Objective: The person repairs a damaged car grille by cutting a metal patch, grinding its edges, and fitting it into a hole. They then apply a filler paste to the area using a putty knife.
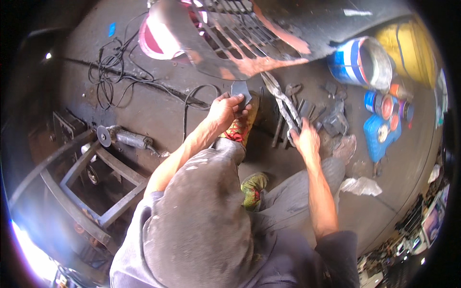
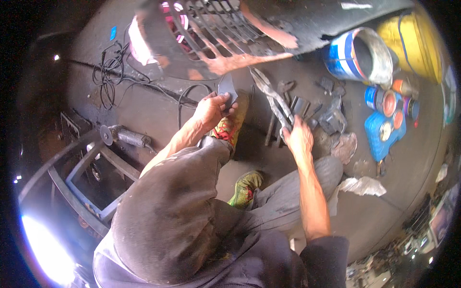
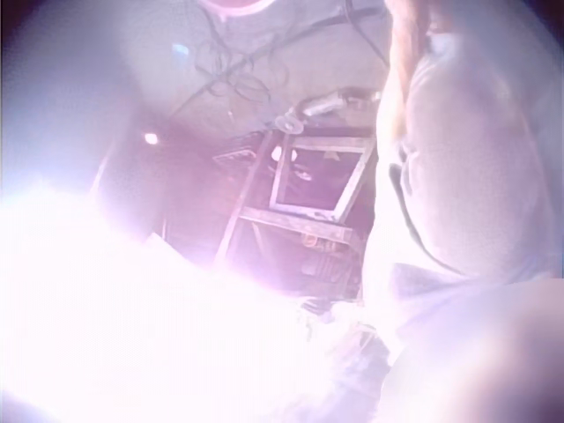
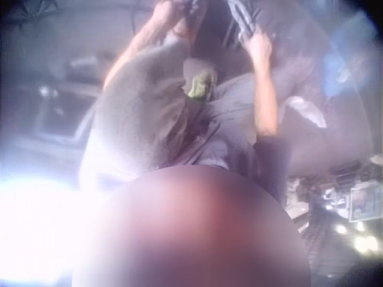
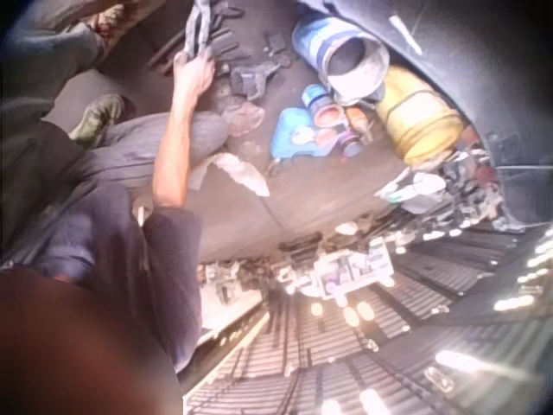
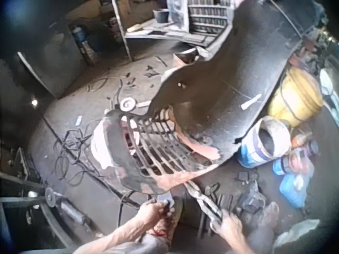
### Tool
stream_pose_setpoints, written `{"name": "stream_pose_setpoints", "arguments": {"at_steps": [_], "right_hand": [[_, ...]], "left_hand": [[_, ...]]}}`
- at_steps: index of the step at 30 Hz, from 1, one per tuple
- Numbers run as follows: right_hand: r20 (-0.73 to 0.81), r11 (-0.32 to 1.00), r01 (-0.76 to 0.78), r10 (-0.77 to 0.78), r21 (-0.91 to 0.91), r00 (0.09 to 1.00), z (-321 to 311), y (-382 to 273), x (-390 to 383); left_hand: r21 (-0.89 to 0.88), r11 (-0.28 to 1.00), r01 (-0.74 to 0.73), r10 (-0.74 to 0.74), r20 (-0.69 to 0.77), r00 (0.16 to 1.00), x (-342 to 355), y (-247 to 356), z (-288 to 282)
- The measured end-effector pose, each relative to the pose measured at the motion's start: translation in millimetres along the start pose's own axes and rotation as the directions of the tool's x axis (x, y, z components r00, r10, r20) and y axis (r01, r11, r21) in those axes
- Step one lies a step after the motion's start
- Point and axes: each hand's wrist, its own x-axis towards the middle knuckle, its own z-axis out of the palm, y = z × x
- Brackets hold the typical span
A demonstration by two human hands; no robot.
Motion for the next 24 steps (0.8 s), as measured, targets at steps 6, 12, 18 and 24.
{"name": "stream_pose_setpoints", "arguments": {"at_steps": [6,12,18,24], "right_hand": [[-0.002,0.983,0.16,-0.161,-0.089,0.987,16.6,18.8,-3.2],[0.249,0.949,-0.02,-0.062,0.315,0.967,-11.1,4.3,-1.3],[0.658,0.524,-0.488,-0.201,0.699,0.726,-29.3,-27.4,-61.7],[0.685,0.752,-0.298,-0.265,0.587,0.678,7.3,-19.7,-40.5]], "left_hand": [[-0.061,0.989,-0.133,0.118,-0.208,0.971,5.4,-8.0,-12.6],[-0.173,0.955,-0.242,0.201,-0.224,0.954,3.6,-11.1,-28.1],[-0.267,0.944,-0.194,0.108,-0.305,0.946,-6.8,-2.5,-40.7],[-0.192,0.96,-0.202,0.125,-0.354,0.927,5.1,-10.9,-44.2]]}}
